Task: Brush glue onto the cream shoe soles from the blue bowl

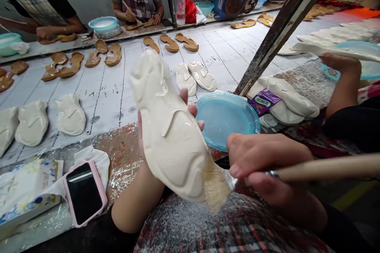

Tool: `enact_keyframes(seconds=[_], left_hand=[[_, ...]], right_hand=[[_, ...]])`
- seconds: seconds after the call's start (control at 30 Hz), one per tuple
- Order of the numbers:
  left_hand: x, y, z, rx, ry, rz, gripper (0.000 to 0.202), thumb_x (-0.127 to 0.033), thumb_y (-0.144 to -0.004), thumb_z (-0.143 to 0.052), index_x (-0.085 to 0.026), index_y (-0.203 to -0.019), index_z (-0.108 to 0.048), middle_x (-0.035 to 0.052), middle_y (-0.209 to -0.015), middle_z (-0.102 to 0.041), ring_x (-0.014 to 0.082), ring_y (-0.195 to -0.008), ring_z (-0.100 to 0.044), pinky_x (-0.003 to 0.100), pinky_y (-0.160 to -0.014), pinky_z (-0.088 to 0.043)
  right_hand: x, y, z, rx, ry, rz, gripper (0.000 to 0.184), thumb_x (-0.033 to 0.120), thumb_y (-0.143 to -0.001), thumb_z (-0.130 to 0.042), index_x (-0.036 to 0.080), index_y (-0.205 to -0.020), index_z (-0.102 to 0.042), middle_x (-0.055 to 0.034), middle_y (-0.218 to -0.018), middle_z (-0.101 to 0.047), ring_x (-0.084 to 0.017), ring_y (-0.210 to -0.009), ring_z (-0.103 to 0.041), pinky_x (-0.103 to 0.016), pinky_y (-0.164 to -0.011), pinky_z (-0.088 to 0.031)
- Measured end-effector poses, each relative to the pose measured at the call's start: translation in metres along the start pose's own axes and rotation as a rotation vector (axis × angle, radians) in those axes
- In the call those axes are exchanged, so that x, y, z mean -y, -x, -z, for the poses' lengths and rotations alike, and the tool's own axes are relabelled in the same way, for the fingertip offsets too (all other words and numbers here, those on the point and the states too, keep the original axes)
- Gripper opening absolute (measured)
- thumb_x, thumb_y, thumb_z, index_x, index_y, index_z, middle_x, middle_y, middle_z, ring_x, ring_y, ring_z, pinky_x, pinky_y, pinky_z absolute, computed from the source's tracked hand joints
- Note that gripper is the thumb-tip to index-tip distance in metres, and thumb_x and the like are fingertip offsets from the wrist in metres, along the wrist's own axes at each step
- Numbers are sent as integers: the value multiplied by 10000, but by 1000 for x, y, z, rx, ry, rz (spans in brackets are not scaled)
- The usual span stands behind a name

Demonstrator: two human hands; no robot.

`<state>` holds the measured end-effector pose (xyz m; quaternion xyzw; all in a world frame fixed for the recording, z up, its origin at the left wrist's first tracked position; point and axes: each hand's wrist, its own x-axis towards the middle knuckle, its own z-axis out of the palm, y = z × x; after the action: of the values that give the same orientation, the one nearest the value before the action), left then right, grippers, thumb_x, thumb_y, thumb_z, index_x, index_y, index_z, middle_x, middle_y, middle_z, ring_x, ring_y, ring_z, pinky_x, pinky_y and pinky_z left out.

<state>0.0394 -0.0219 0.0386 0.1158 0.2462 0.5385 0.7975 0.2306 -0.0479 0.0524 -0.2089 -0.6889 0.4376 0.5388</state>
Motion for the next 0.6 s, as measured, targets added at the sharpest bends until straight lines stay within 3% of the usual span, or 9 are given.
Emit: enact_keyframes(seconds=[0.13,0.23,0.33,0.43,0.53,0.6], left_hand=[[-7,-10,2,-185,-8,0,723,-677,-1000,-203,-221,-1440,-553,134,-1249,-693,358,-1386,-519,561,-1123,-456],[-8,-17,5,-298,3,-263,733,-624,-1022,-204,-130,-1474,-503,172,-1290,-683,355,-1388,-518,509,-1103,-490],[-2,-19,0,-266,-9,-476,718,-627,-1028,-202,-149,-1443,-542,153,-1337,-669,347,-1397,-514,467,-1113,-482],[3,-18,-8,-268,-49,-486,779,-674,-1010,-203,-109,-1384,-588,183,-1200,-716,379,-1377,-529,498,-1114,-468],[-2,-16,-6,-340,-58,-454,791,-670,-1006,-198,-86,-1351,-606,184,-1019,-740,400,-1325,-570,542,-1093,-473],[-7,-16,-2,-372,-36,-471,742,-628,-1019,-197,-106,-1334,-620,160,-964,-740,382,-1279,-608,528,-1081,-488]], right_hand=[[-14,9,2,-115,-183,-99,217,334,-958,-669,189,-801,-701,24,-587,-608,-104,-503,-512,-279,-521,-418],[-8,4,11,-150,-74,-19,180,310,-949,-688,167,-843,-717,18,-594,-597,-112,-520,-517,-305,-553,-424],[-2,-10,13,54,120,139,93,211,-905,-748,140,-964,-742,-36,-734,-693,-144,-637,-636,-318,-600,-489],[-6,-19,5,205,375,252,127,149,-873,-770,153,-994,-730,-55,-812,-729,-161,-721,-685,-332,-681,-535],[-13,-14,1,302,573,387,50,164,-898,-734,143,-927,-699,-49,-734,-714,-159,-661,-657,-335,-637,-513],[-14,-10,6,366,593,400,56,182,-925,-695,139,-893,-681,-35,-678,-686,-149,-612,-623,-322,-595,-498]])
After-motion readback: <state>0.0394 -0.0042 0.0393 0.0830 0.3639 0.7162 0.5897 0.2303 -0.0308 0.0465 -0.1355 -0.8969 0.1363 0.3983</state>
